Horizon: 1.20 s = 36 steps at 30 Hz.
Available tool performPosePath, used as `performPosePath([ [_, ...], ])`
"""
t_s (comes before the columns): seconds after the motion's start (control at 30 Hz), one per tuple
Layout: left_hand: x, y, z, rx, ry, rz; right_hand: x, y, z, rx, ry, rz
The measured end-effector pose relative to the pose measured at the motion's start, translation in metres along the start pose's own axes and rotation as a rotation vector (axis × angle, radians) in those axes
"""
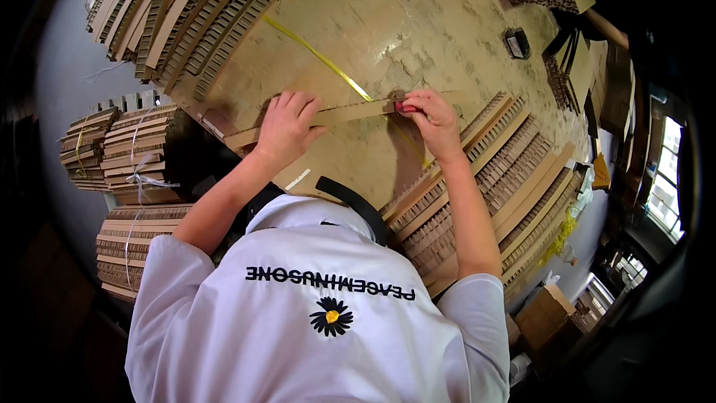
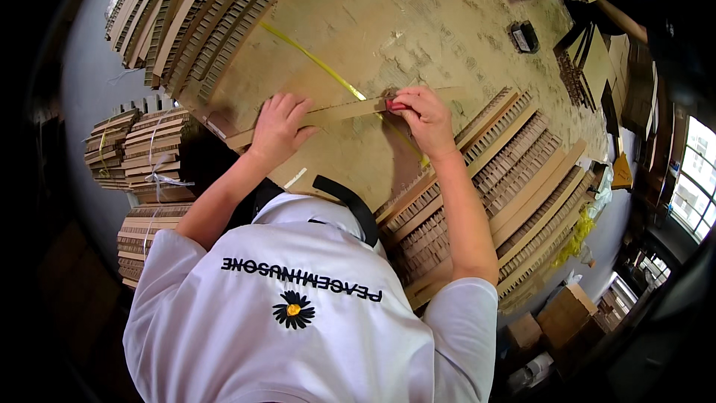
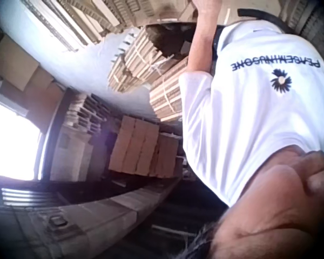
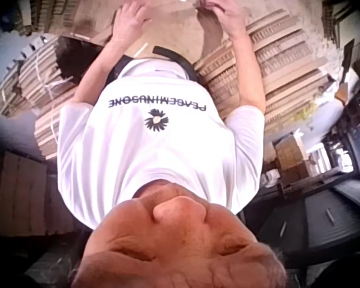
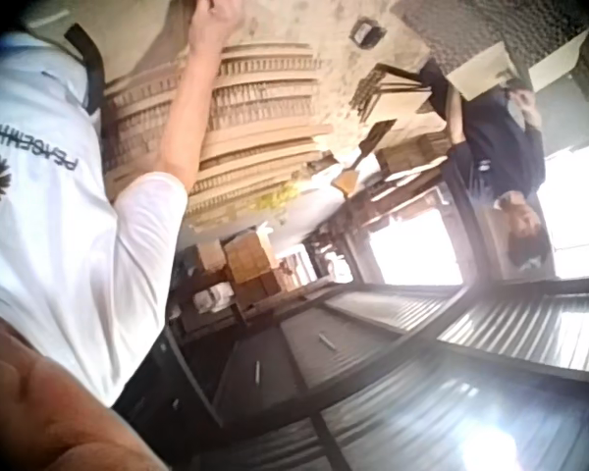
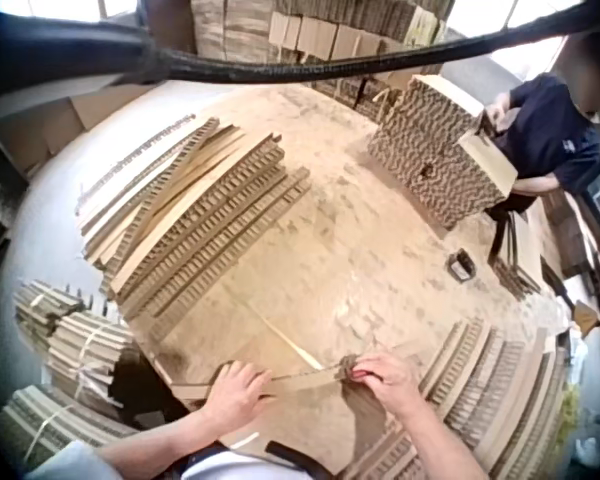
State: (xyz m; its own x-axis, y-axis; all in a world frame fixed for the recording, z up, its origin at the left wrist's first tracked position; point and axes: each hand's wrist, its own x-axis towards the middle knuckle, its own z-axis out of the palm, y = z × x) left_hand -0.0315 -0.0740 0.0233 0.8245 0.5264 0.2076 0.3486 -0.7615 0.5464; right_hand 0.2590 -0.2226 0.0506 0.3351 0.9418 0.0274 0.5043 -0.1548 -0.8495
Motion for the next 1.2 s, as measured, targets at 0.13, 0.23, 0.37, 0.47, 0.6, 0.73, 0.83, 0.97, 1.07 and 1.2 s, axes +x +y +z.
performPosePath([
  [0.13,-0.007,0.006,0.016,-0.033,-0.013,-0.035,-0.001,0.002,-0.005,-0.069,-0.051,-0.030],
  [0.23,-0.005,0.006,0.016,-0.050,-0.017,-0.026,0.001,0.004,-0.005,-0.122,-0.054,-0.042],
  [0.37,-0.004,0.004,0.014,-0.047,-0.028,-0.017,0.005,0.000,-0.006,-0.199,-0.035,-0.109],
  [0.47,-0.003,0.004,0.014,-0.049,-0.024,-0.017,0.007,0.001,-0.006,-0.293,-0.021,-0.160],
  [0.6,-0.003,0.005,0.014,-0.031,-0.021,-0.024,0.009,0.009,-0.009,-0.368,-0.040,-0.213],
  [0.73,-0.003,0.006,0.014,-0.010,-0.045,-0.038,0.009,0.009,-0.009,-0.376,-0.054,-0.193],
  [0.83,-0.002,0.005,0.014,-0.003,-0.054,-0.044,0.011,0.009,-0.011,-0.385,-0.076,-0.223],
  [0.97,0.000,0.006,0.015,-0.025,-0.037,-0.031,0.012,0.007,-0.012,-0.394,-0.098,-0.191],
  [1.07,-0.001,0.004,0.015,-0.012,-0.031,-0.033,0.013,0.008,-0.010,-0.385,-0.101,-0.170],
  [1.2,-0.009,0.000,0.020,-0.011,-0.029,-0.032,0.012,0.010,-0.010,-0.364,-0.090,-0.209],
])
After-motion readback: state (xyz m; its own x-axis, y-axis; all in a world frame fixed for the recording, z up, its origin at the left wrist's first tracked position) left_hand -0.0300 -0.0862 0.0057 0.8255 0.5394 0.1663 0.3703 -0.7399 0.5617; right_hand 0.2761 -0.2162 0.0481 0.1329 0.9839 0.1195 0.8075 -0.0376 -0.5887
